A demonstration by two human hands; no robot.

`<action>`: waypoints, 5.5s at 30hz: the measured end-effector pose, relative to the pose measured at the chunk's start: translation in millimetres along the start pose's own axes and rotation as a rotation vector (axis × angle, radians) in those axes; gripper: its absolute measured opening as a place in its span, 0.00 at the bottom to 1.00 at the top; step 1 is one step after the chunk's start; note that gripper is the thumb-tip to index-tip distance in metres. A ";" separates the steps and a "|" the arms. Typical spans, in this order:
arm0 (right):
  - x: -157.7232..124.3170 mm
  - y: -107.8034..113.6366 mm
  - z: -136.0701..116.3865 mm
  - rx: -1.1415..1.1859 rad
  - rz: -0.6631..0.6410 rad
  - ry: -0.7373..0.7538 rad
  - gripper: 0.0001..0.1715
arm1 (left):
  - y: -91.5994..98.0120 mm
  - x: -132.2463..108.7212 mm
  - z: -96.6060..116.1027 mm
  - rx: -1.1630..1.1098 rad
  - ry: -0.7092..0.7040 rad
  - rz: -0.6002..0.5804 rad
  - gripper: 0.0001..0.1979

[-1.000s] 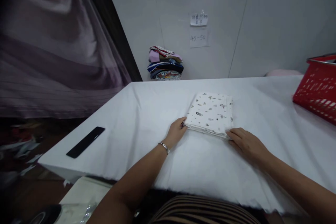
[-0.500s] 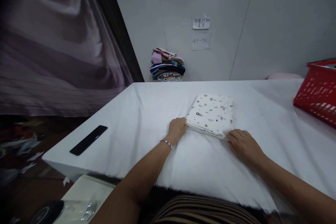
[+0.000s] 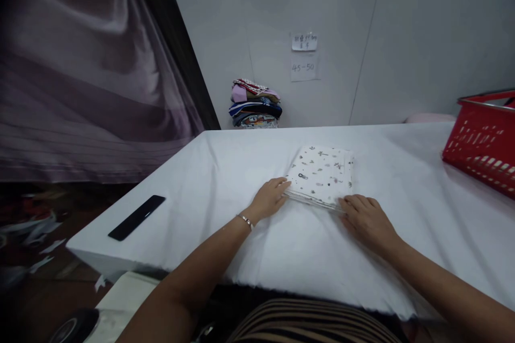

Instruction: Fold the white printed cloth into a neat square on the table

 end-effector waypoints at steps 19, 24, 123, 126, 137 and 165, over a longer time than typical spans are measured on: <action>54.6 -28.2 -5.2 0.402 -0.044 -0.129 0.14 | -16.6 22.8 11.4 -0.113 -0.044 -0.067 0.12; 62.2 -34.0 1.2 0.433 -0.085 -0.166 0.16 | -12.2 33.4 11.7 -0.168 -0.075 -0.188 0.11; 16.9 -128.1 164.4 1.005 -0.481 -0.983 0.28 | -25.0 129.7 -143.0 0.023 0.546 -0.400 0.23; 17.1 -118.9 155.7 1.066 -0.495 -1.027 0.25 | -28.9 124.6 -142.3 0.052 0.538 -0.376 0.22; 21.4 -122.8 156.7 1.166 -0.576 -1.085 0.23 | -46.8 48.1 6.1 0.078 0.075 -0.329 0.31; -7.0 -40.7 109.6 0.717 -0.332 -0.842 0.46 | -9.8 4.9 19.4 0.090 -0.012 -0.347 0.27</action>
Point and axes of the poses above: each hand's wrist, its own x-axis towards the middle knuckle, its own y-axis out of the back of the hand, z = x × y, the point moved 9 cm from there along x, towards the middle knuckle, and after that the axes turned 9 degrees about y, right-handed, at the moved point
